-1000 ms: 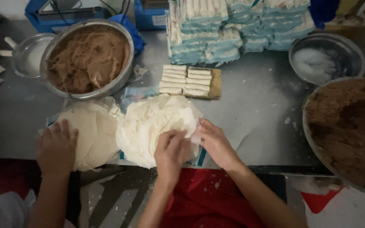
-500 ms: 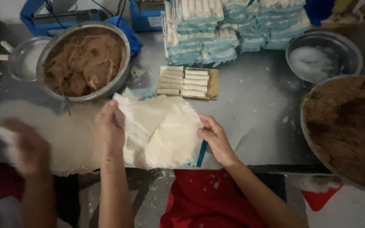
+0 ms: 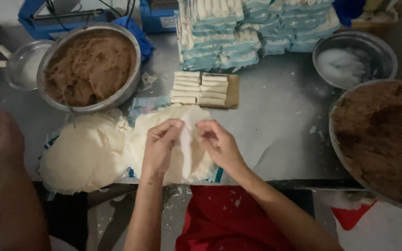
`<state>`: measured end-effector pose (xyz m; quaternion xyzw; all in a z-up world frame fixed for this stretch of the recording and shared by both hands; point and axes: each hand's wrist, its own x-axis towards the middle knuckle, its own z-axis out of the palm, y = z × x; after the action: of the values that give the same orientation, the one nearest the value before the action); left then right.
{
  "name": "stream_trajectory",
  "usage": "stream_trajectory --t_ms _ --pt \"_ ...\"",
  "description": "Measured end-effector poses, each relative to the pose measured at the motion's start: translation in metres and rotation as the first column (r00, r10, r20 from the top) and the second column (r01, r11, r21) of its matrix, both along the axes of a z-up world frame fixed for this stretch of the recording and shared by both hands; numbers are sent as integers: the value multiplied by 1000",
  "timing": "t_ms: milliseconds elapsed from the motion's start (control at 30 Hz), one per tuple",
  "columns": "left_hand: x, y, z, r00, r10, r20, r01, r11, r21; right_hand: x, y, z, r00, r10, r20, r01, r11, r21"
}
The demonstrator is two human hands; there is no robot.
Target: The person repeatedly scoops a brown paste onto thin white sheets, rolls them into cylindrical rolls, and places the rolls on a wooden board. The person then gathers the rolls and places them into a plastic bag.
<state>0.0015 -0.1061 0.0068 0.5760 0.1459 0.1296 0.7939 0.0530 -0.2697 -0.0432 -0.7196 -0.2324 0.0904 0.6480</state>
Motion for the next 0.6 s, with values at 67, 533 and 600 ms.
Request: stream_trajectory --t_ms 67,533,600 --pt "1 16 0 998 66 10 -65 997 -40 6 -12 -18 995 -49 86 54 997 -55" --pt "80 7 76 897 -416 147 424 906 -20 63 -50 95 891 142 -432 39 922 385" --pt "94 -6 64 897 -417 146 381 897 222 78 -85 95 979 -72 -192 85 995 60"
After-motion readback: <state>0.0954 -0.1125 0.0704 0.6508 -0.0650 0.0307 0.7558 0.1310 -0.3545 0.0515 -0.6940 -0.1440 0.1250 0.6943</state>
